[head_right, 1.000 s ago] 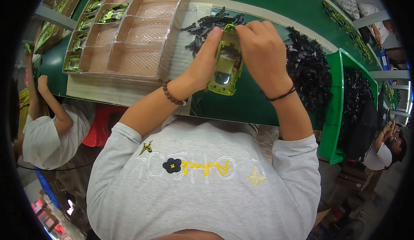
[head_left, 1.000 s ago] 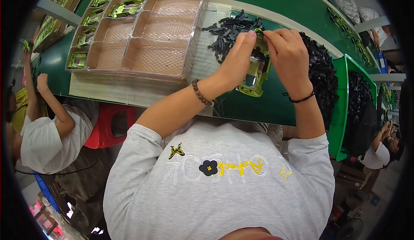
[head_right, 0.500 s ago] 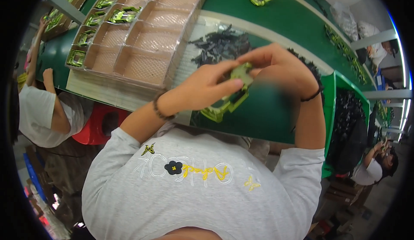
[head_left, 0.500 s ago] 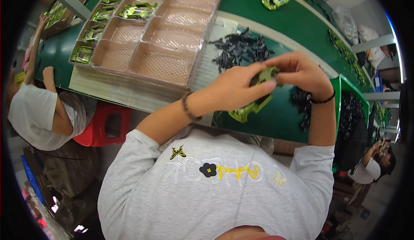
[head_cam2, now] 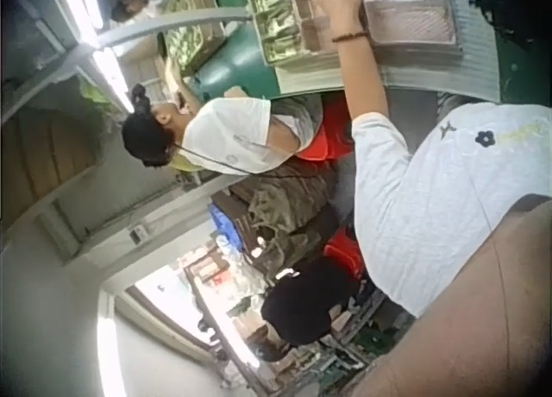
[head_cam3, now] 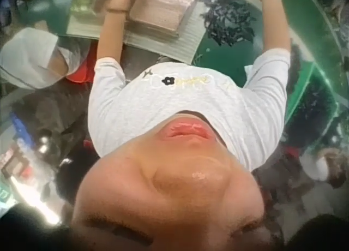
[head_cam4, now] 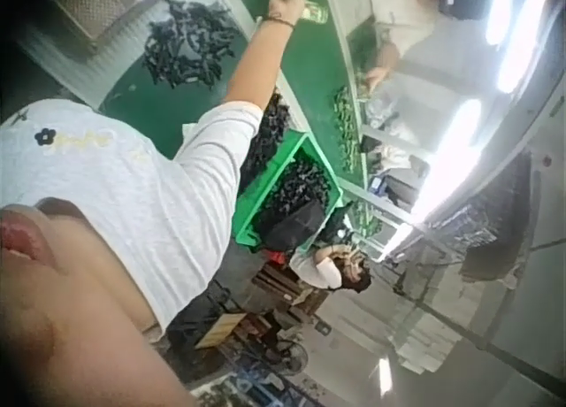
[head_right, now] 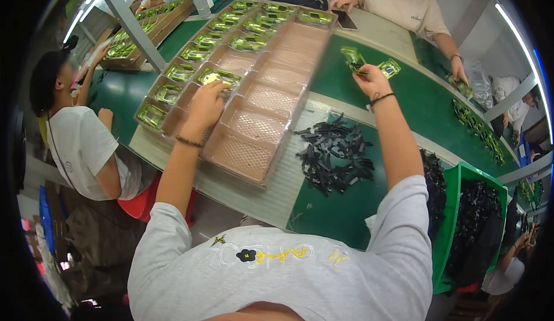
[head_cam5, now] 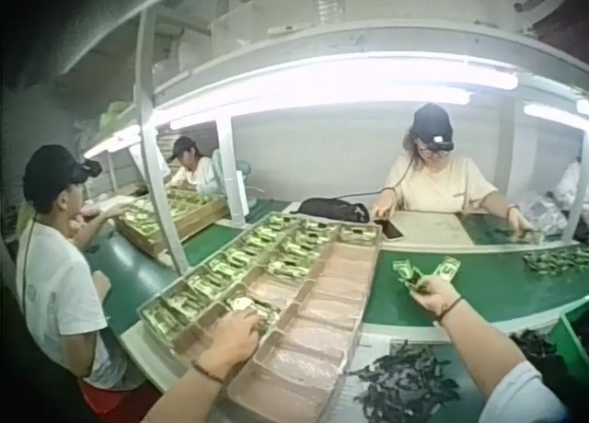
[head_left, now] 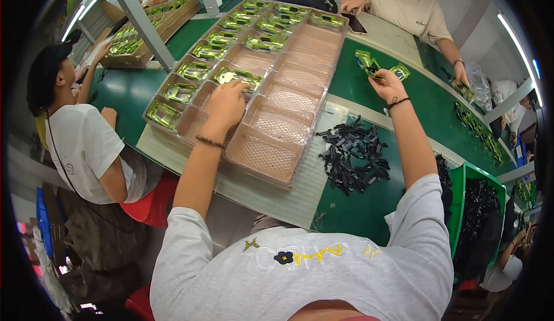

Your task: The person assembles toy cars by taking car shells from a tray, attaching small plastic components into each shell by hand, and placing the assembled cars onto the table.

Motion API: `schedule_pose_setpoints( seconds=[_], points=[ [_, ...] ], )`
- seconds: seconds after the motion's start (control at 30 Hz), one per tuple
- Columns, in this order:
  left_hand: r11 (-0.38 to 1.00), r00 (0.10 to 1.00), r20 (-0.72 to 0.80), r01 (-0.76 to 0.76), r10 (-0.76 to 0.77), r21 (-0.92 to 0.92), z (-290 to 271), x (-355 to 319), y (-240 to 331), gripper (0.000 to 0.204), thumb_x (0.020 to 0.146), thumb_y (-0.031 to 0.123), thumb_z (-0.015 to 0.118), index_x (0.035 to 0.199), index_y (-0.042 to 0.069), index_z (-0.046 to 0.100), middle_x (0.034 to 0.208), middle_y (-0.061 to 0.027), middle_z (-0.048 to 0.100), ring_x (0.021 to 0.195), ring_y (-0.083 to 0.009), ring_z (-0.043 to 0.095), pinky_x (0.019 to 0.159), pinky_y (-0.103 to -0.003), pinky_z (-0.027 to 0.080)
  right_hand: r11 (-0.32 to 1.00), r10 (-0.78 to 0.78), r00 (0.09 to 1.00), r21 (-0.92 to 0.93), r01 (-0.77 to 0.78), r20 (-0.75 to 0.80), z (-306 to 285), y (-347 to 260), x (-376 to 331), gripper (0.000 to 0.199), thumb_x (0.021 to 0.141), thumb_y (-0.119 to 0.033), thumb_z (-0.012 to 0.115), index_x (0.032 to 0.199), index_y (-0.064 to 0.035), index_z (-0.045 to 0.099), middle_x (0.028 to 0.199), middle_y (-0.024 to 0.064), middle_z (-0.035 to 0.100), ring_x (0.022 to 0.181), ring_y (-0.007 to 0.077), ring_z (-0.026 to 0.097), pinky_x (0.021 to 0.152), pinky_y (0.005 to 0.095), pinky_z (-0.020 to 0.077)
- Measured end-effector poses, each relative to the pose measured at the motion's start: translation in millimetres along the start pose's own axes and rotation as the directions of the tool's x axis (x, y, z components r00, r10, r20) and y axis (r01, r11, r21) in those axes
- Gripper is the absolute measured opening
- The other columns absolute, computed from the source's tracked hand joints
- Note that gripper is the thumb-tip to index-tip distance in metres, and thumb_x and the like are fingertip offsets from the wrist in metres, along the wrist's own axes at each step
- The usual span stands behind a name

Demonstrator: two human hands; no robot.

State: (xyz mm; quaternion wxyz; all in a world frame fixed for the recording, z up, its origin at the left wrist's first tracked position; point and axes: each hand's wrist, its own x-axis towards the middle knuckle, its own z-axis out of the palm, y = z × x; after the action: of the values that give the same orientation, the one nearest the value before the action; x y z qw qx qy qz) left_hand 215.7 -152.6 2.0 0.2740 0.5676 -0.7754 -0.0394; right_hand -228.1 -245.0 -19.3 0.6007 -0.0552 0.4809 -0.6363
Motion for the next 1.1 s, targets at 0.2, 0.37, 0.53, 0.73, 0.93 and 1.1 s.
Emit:
schedule_pose_setpoints(
  seconds=[0.2, 0.37, 0.53, 0.73, 0.93, 1.1],
  points=[
    [0.984, 0.998, -0.047, 0.057, -0.050, 0.170, 12, -3, -7, 0.036, 0.076, 0.006, 0.048, 0.108, 0.018, 0.061, 0.127, -0.0059, 0.052, 0.123, -0.0359, 0.036, 0.103, -0.050, 0.025, 0.962, -0.247, 0.969, 0.119, 0.247, -0.014, 15, 40, 65, 0.015, 0.086, 0.000, 0.057, 0.100, 0.0016, 0.052, 0.099, 0.0152, 0.058, 0.096, 0.0256, 0.057, 0.089, 0.0408, 0.0508],
    [0.999, 1.000, -0.011, 0.028, -0.027, 0.042, 12, 14, -36, 0.032, 0.074, -0.002, 0.049, 0.097, 0.018, 0.061, 0.105, -0.0076, 0.061, 0.120, -0.0335, 0.041, 0.101, -0.048, 0.026, 0.985, -0.058, 0.998, -0.160, 0.063, 0.036, 33, 36, -9, 0.030, 0.088, -0.005, 0.052, 0.117, 0.0001, 0.047, 0.128, 0.0188, 0.045, 0.104, 0.0284, 0.054, 0.087, 0.0356, 0.0482],
    [0.986, 0.938, -0.316, -0.107, 0.144, 0.130, -1, 19, -34, 0.022, 0.075, -0.002, 0.054, 0.092, 0.009, 0.063, 0.088, -0.0127, 0.062, 0.084, -0.0328, 0.058, 0.074, -0.042, 0.045, 0.830, -0.133, 0.885, -0.437, 0.345, 0.446, 7, 43, -139, 0.028, 0.084, -0.008, 0.059, 0.112, -0.0024, 0.056, 0.103, 0.0082, 0.060, 0.089, 0.0188, 0.059, 0.075, 0.0311, 0.0490],
    [0.922, 0.825, -0.511, -0.359, 0.242, -0.143, -50, -11, 109, 0.019, 0.078, -0.003, 0.057, 0.094, 0.004, 0.065, 0.093, -0.0137, 0.063, 0.083, -0.0305, 0.061, 0.069, -0.036, 0.050, 0.855, 0.113, 0.796, -0.466, 0.227, 0.595, -42, 46, -285, 0.036, 0.092, -0.021, 0.055, 0.122, -0.0018, 0.049, 0.111, 0.0119, 0.059, 0.090, 0.0166, 0.060, 0.074, 0.0283, 0.0502],
    [0.561, 0.620, -0.116, -0.763, 0.776, -0.323, 3, -57, 230, 0.025, 0.069, -0.002, 0.058, 0.089, 0.011, 0.064, 0.088, -0.0064, 0.057, 0.087, -0.0269, 0.058, 0.075, -0.036, 0.049, 0.917, -0.227, 0.870, -0.204, 0.342, 0.438, -72, 58, -334, 0.047, 0.094, -0.022, 0.051, 0.132, 0.0012, 0.035, 0.114, 0.0126, 0.054, 0.089, 0.0150, 0.060, 0.072, 0.0273, 0.0523],
    [0.372, 0.813, -0.221, -0.464, 0.539, -0.804, 46, -74, 263, 0.053, 0.073, -0.001, 0.054, 0.124, 0.010, 0.046, 0.113, -0.0111, 0.046, 0.105, -0.0281, 0.050, 0.097, -0.038, 0.038, 0.879, -0.397, 0.886, -0.177, 0.442, 0.241, -120, 87, -332, 0.031, 0.090, -0.004, 0.049, 0.120, 0.0027, 0.048, 0.103, 0.0067, 0.058, 0.080, 0.0099, 0.062, 0.067, 0.0236, 0.0549]
  ],
)
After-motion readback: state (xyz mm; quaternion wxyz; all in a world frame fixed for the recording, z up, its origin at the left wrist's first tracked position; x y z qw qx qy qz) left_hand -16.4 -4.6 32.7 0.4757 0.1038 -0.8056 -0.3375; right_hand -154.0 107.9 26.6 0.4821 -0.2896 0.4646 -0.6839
